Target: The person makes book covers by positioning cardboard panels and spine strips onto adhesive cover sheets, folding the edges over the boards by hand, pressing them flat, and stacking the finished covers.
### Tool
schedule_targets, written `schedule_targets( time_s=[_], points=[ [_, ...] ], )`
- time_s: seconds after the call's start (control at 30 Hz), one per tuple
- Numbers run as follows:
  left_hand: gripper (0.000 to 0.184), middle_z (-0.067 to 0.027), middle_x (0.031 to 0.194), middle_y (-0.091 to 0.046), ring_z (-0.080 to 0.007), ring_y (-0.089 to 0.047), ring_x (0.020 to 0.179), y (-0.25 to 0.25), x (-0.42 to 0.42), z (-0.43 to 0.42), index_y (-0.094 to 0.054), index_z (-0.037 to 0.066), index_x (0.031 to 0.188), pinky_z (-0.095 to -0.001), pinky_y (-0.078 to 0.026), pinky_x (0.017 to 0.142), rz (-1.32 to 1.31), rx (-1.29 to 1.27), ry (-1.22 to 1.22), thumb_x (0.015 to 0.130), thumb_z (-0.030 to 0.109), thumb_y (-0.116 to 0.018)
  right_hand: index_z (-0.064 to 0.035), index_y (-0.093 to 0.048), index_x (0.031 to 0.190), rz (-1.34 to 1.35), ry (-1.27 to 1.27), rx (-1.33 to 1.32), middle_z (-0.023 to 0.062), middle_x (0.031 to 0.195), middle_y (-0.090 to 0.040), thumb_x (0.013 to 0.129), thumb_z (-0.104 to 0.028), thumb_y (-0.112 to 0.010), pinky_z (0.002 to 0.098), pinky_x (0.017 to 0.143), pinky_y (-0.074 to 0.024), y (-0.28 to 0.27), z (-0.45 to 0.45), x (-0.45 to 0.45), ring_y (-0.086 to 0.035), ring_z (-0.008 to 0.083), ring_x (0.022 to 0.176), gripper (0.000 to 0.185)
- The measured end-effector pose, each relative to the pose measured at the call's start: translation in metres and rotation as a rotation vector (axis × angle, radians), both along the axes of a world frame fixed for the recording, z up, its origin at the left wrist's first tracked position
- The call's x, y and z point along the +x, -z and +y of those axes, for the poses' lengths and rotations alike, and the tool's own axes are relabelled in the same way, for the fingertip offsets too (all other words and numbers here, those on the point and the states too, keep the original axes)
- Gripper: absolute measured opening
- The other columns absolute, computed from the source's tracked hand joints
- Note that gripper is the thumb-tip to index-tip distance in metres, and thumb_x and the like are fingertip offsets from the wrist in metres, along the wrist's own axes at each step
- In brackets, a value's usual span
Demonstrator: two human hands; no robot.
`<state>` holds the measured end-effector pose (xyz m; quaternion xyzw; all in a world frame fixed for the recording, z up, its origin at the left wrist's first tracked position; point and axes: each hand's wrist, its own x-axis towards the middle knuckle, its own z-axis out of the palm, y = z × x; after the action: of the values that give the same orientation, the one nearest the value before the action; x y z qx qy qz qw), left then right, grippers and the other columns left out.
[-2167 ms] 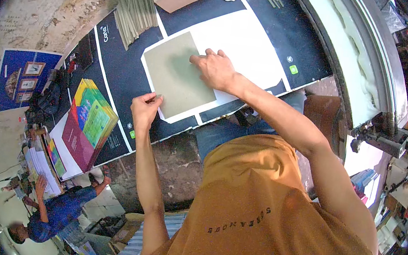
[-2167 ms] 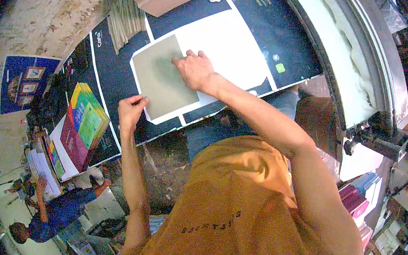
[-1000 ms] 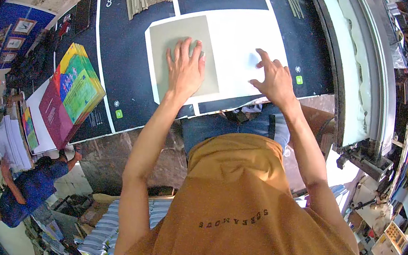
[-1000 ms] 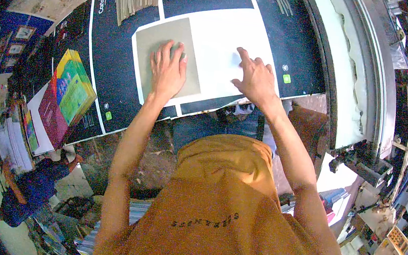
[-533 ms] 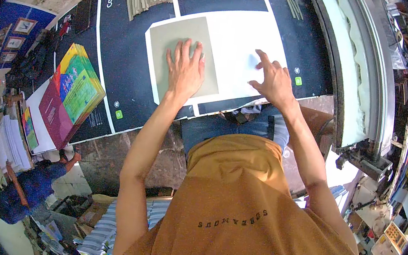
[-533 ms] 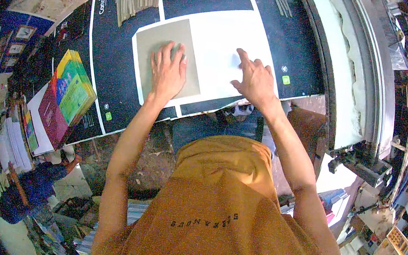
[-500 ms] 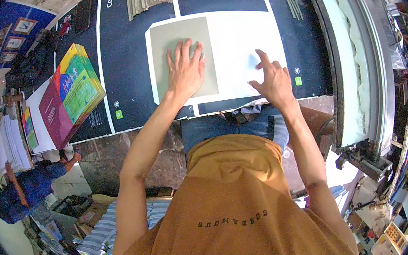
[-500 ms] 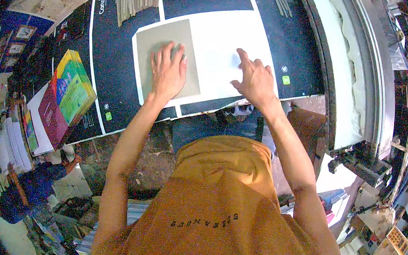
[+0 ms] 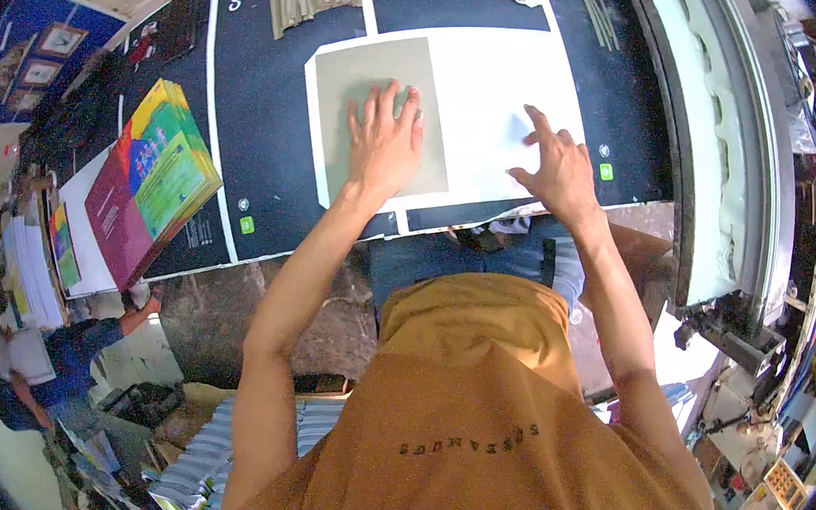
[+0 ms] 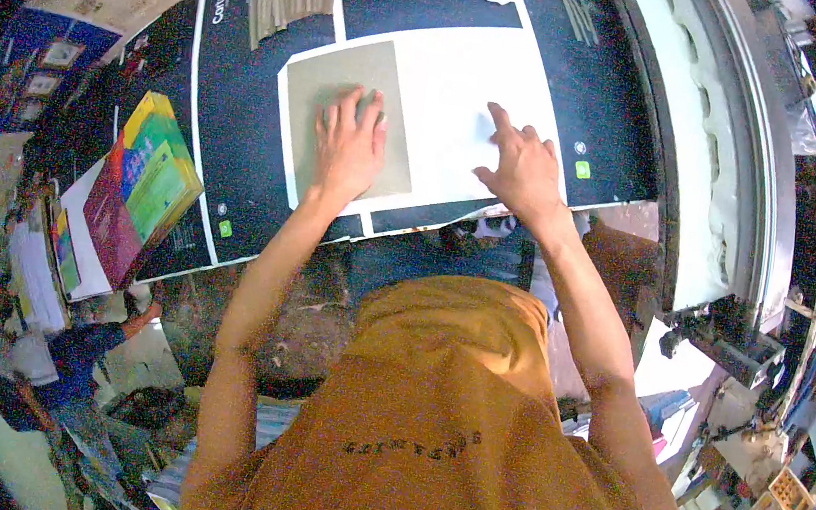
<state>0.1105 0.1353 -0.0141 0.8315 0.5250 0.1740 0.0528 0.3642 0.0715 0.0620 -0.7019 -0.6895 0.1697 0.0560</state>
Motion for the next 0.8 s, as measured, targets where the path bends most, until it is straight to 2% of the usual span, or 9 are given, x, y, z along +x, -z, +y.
schedule_targets(
  time_s=[0.07,0.17,0.23,0.3,0.4,0.43,0.53,0.63,0.8],
  points=[
    [0.037,-0.0184,0.138,-0.054,-0.0382,-0.048,0.133,-0.012,-0.003,0.003,-0.063,0.009,0.130,-0.0626,-0.036,0.109,-0.062,-0.019,0.006,0.100,0.030,-0.056,-0.0118,-0.040,0.150,-0.021,-0.015,0.072,0.0119,0.112,-0.071,0.075,-0.021,-0.085,0.0477,0.094,-0.0496,-0.003,-0.004,-0.002,-0.065,0.0327,0.109,0.088],
    [0.028,-0.0193,0.120,-0.064,-0.0388,-0.058,0.119,-0.011,-0.036,0.065,-0.070,0.009,0.114,-0.0535,-0.045,0.100,-0.528,-0.218,-0.284,0.098,0.029,-0.058,-0.0112,-0.044,0.148,0.002,-0.032,0.265,0.0109,0.109,-0.064,0.076,-0.022,-0.085,0.0463,0.089,-0.0466,-0.001,-0.016,-0.002,-0.059,0.0309,0.105,0.084],
    [0.027,-0.0202,0.104,-0.068,-0.0415,-0.062,0.106,0.002,-0.083,0.125,-0.073,0.008,0.105,-0.0475,-0.049,0.094,-0.391,0.178,-0.470,0.097,0.030,-0.060,-0.0095,-0.048,0.145,0.082,0.005,0.325,0.0118,0.109,-0.065,0.076,-0.022,-0.084,0.0459,0.090,-0.0464,-0.005,-0.028,0.002,-0.060,0.0316,0.105,0.079],
    [0.031,-0.0186,0.110,-0.066,-0.0392,-0.060,0.110,0.003,-0.103,0.157,-0.074,0.007,0.107,-0.0557,-0.047,0.091,-0.262,0.242,-0.853,0.095,0.033,-0.064,-0.0069,-0.053,0.140,0.122,0.045,0.359,0.0130,0.110,-0.066,0.080,-0.025,-0.083,0.0457,0.091,-0.0458,-0.012,-0.038,0.007,-0.061,0.0319,0.104,0.070],
    [0.029,-0.0166,0.113,-0.066,-0.0370,-0.058,0.114,0.004,-0.112,0.166,-0.075,0.008,0.106,-0.0587,-0.044,0.094,-0.016,0.110,-0.795,0.093,0.033,-0.067,-0.0066,-0.053,0.139,0.091,0.129,0.326,0.0135,0.111,-0.066,0.082,-0.027,-0.082,0.0456,0.092,-0.0455,-0.019,-0.056,0.011,-0.061,0.0313,0.105,0.067],
    [0.027,-0.0151,0.115,-0.067,-0.0361,-0.058,0.117,0.007,-0.113,0.168,-0.075,0.009,0.104,-0.0582,-0.042,0.098,-0.044,0.107,-0.795,0.092,0.032,-0.069,-0.0066,-0.053,0.140,0.082,0.125,0.348,0.0134,0.112,-0.066,0.084,-0.027,-0.081,0.0455,0.092,-0.0454,-0.017,-0.059,0.015,-0.062,0.0307,0.106,0.065],
    [0.024,-0.0152,0.111,-0.072,-0.0369,-0.063,0.113,0.013,-0.119,0.173,-0.078,0.016,0.105,-0.0587,-0.048,0.093,-0.150,0.078,-0.877,0.090,0.033,-0.071,-0.0066,-0.054,0.139,0.135,0.152,0.303,0.0137,0.111,-0.066,0.085,-0.026,-0.080,0.0452,0.092,-0.0452,-0.016,-0.062,0.018,-0.062,0.0311,0.105,0.063],
    [0.016,-0.0131,0.106,-0.073,-0.0344,-0.067,0.104,0.008,-0.128,0.175,-0.076,0.011,0.099,-0.0542,-0.050,0.093,-0.245,0.035,-0.907,0.089,0.023,-0.070,-0.0062,-0.056,0.136,0.156,0.115,0.357,0.0140,0.109,-0.067,0.085,-0.025,-0.080,0.0448,0.091,-0.0459,-0.014,-0.058,0.016,-0.063,0.0311,0.103,0.060],
    [0.012,-0.0121,0.085,-0.076,-0.0264,-0.073,0.074,-0.032,-0.176,0.143,-0.075,0.006,0.095,-0.0368,-0.057,0.070,-0.556,0.583,-0.645,0.090,0.017,-0.071,-0.0046,-0.064,0.126,0.247,0.087,0.457,0.0126,0.106,-0.070,0.084,-0.020,-0.080,0.0423,0.086,-0.0487,-0.040,-0.041,0.002,-0.063,0.0297,0.097,0.047]
  ],
)
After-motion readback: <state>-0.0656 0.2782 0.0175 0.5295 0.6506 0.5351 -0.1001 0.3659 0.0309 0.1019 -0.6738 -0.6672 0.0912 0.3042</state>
